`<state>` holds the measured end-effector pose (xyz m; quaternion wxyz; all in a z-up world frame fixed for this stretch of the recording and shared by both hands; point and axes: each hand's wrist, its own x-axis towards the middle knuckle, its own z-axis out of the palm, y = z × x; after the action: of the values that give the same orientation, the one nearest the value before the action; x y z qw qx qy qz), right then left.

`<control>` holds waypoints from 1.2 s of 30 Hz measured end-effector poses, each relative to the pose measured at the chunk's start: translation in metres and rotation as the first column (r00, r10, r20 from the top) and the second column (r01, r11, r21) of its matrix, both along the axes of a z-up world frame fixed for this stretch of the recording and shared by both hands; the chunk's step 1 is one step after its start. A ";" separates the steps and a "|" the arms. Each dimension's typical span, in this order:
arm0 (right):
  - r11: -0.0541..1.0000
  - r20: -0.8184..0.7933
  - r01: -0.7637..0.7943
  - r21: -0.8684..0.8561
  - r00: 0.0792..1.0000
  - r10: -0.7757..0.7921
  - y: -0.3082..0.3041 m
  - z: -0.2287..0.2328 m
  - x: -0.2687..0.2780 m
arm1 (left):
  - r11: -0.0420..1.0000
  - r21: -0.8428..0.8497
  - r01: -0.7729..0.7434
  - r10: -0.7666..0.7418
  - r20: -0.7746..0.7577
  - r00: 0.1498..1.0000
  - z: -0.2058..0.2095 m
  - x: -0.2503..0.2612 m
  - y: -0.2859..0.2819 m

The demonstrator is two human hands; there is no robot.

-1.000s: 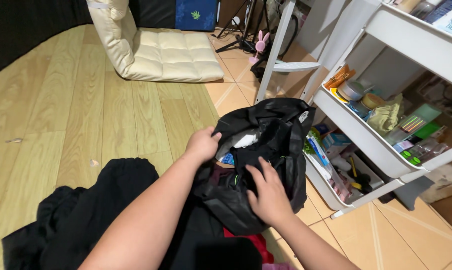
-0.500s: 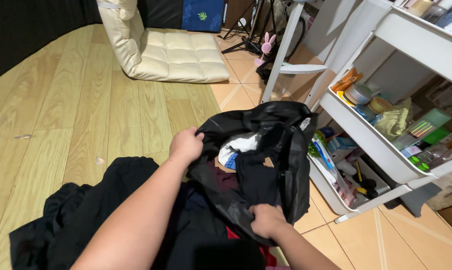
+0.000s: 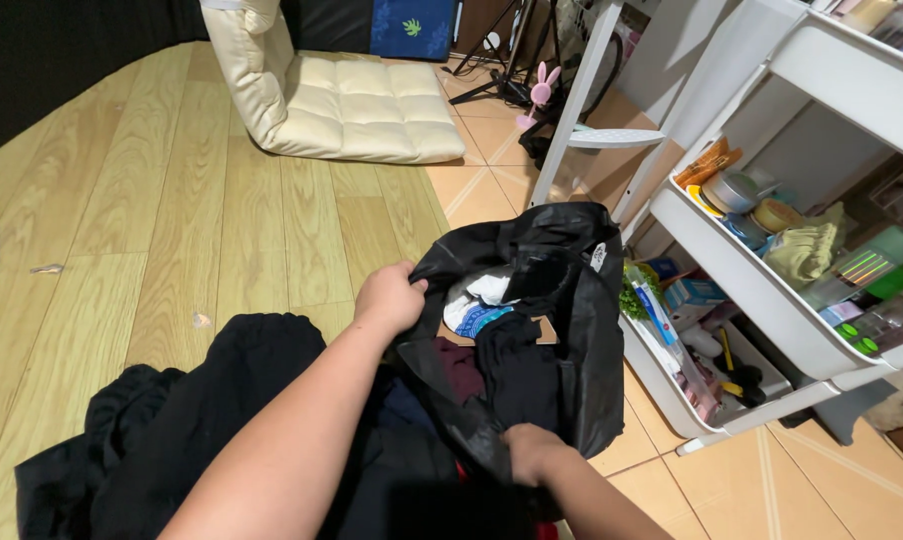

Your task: The person gathers various garments from a basket and places them into a black bag. They handle multiple items including a green shirt, floral fabric, and dark clothing, folding or bunching them before inserting them into the bag.

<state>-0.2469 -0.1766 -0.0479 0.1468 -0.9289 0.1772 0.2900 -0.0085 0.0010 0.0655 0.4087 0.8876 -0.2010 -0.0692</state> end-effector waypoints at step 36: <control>0.945 0.605 0.318 -0.075 0.768 -0.210 -0.049 0.098 0.087 | 0.989 -0.090 0.116 -0.104 0.120 0.987 -0.026 -0.008 -0.027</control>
<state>-0.1604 -0.2257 0.0500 0.1527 -0.9473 0.2766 -0.0525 -0.0166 -0.0255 0.0396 0.4343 0.8569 -0.2761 -0.0306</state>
